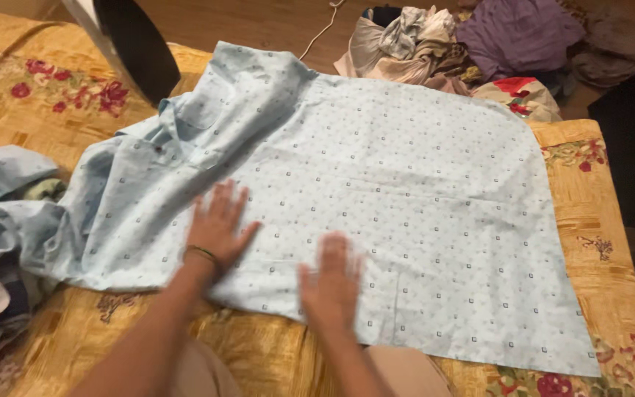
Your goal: The person unfolds a light blue patterned shirt on a bed and smooths it out. They then use an electric iron to press the shirt, moving the iron across the fabric to remove wrinkles. The person adjusts the shirt and continues ironing different sections.
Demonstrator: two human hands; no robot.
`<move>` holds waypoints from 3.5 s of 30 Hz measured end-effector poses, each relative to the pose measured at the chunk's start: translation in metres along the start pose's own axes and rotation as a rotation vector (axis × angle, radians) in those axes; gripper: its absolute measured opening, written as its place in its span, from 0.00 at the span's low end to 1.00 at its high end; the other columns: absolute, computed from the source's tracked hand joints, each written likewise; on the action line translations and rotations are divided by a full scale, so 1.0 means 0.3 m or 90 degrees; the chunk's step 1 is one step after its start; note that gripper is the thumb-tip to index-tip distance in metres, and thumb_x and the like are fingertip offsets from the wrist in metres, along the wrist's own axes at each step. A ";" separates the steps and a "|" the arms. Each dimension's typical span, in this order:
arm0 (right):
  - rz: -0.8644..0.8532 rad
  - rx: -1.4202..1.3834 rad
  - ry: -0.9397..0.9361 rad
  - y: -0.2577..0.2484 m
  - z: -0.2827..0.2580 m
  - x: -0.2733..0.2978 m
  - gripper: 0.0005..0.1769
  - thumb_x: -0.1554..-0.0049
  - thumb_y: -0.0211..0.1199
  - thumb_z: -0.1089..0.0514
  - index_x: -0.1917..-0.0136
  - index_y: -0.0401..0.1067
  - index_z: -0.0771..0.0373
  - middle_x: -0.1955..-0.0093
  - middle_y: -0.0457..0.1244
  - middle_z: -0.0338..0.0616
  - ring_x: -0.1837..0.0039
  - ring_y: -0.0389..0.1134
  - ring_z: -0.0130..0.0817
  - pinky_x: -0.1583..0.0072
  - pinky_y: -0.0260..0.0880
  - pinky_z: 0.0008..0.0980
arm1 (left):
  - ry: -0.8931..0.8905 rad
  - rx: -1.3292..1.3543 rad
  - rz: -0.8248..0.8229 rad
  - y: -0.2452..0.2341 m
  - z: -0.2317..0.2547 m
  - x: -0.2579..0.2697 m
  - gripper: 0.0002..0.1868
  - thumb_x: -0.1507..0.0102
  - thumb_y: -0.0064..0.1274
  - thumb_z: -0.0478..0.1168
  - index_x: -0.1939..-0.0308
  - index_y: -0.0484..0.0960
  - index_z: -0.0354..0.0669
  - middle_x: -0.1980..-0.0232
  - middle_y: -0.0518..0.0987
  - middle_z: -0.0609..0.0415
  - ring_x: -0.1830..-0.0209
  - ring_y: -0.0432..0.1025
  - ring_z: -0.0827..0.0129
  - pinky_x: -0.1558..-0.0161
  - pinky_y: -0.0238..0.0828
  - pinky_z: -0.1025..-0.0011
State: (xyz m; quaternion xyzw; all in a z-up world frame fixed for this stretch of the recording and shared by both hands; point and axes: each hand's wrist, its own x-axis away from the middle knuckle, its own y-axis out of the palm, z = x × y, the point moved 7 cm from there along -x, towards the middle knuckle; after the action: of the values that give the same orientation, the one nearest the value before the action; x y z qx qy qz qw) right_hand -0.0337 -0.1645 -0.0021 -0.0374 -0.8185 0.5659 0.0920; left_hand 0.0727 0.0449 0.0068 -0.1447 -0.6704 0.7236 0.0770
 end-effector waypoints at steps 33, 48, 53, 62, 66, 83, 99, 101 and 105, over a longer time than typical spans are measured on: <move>-0.070 0.161 -0.137 0.107 -0.319 0.133 0.53 0.39 0.39 0.23 0.16 0.32 0.59 0.15 0.25 0.59 0.15 0.22 0.51 0.23 0.18 0.59 | -0.197 0.079 -0.019 -0.062 -0.513 0.476 0.42 0.34 0.34 0.66 0.20 0.46 0.55 0.17 0.42 0.49 0.18 0.39 0.58 0.24 0.37 0.55; -0.132 0.036 -0.363 0.138 -0.718 0.015 0.55 0.56 0.57 0.62 0.18 0.41 0.55 0.14 0.32 0.54 0.14 0.28 0.48 0.21 0.24 0.56 | -0.193 0.081 -0.004 -0.035 -0.499 0.495 0.44 0.35 0.38 0.65 0.21 0.47 0.50 0.18 0.44 0.45 0.19 0.39 0.55 0.25 0.35 0.53; -0.155 0.048 -0.429 0.108 -0.663 -0.039 0.48 0.49 0.56 0.52 0.18 0.45 0.50 0.14 0.34 0.50 0.14 0.29 0.47 0.21 0.22 0.56 | -0.163 0.116 0.097 -0.185 -0.454 0.460 0.44 0.38 0.49 0.58 0.26 0.52 0.38 0.20 0.47 0.42 0.19 0.41 0.51 0.27 0.37 0.53; 0.069 -0.077 -0.547 -0.056 -0.867 -0.285 0.45 0.48 0.64 0.50 0.23 0.52 0.65 0.20 0.45 0.64 0.20 0.45 0.58 0.25 0.44 0.55 | -0.139 0.043 0.226 -0.435 -0.451 0.214 0.50 0.42 0.57 0.47 0.23 0.49 0.34 0.18 0.47 0.40 0.17 0.41 0.50 0.22 0.35 0.51; 0.067 -0.144 -0.593 -0.120 -1.028 -0.339 0.36 0.48 0.60 0.63 0.27 0.58 0.66 0.24 0.54 0.65 0.25 0.55 0.60 0.27 0.56 0.47 | -0.186 0.058 0.295 -0.492 -0.582 0.165 0.50 0.41 0.57 0.48 0.22 0.47 0.31 0.18 0.46 0.39 0.17 0.40 0.49 0.22 0.34 0.50; 0.164 -0.378 -0.234 0.186 -1.623 -0.952 0.54 0.47 0.68 0.56 0.22 0.37 0.80 0.22 0.43 0.72 0.21 0.47 0.62 0.24 0.51 0.44 | -0.201 0.056 0.217 -0.436 -1.146 -0.168 0.47 0.37 0.52 0.52 0.22 0.49 0.34 0.17 0.43 0.41 0.16 0.39 0.54 0.21 0.32 0.54; 0.500 -0.390 0.108 0.299 -1.633 -1.371 0.40 0.38 0.57 0.68 0.22 0.37 0.81 0.21 0.44 0.76 0.19 0.46 0.63 0.21 0.41 0.48 | -0.204 0.200 0.204 -0.395 -1.276 -0.340 0.45 0.37 0.51 0.47 0.22 0.49 0.34 0.17 0.46 0.41 0.16 0.41 0.53 0.21 0.34 0.52; 0.494 -0.426 0.094 0.297 -1.628 -1.338 0.36 0.39 0.55 0.69 0.23 0.42 0.79 0.22 0.48 0.72 0.20 0.51 0.60 0.22 0.47 0.46 | -0.210 0.207 0.200 -0.390 -1.284 -0.330 0.45 0.39 0.52 0.46 0.22 0.50 0.35 0.18 0.47 0.42 0.17 0.41 0.52 0.22 0.34 0.52; 0.452 -0.506 0.065 0.268 -1.627 -1.202 0.29 0.35 0.52 0.65 0.25 0.48 0.79 0.25 0.53 0.70 0.24 0.56 0.61 0.27 0.54 0.49 | -0.211 0.182 0.183 -0.380 -1.235 -0.305 0.46 0.39 0.53 0.45 0.23 0.49 0.35 0.17 0.46 0.41 0.17 0.41 0.52 0.22 0.35 0.52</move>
State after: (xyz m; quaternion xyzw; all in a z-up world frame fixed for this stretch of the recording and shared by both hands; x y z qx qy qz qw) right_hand 0.4104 0.2532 0.0511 -0.3717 -0.9011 0.2059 -0.0865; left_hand 0.2658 0.3784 0.1079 -0.1053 -0.5373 0.8285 -0.1176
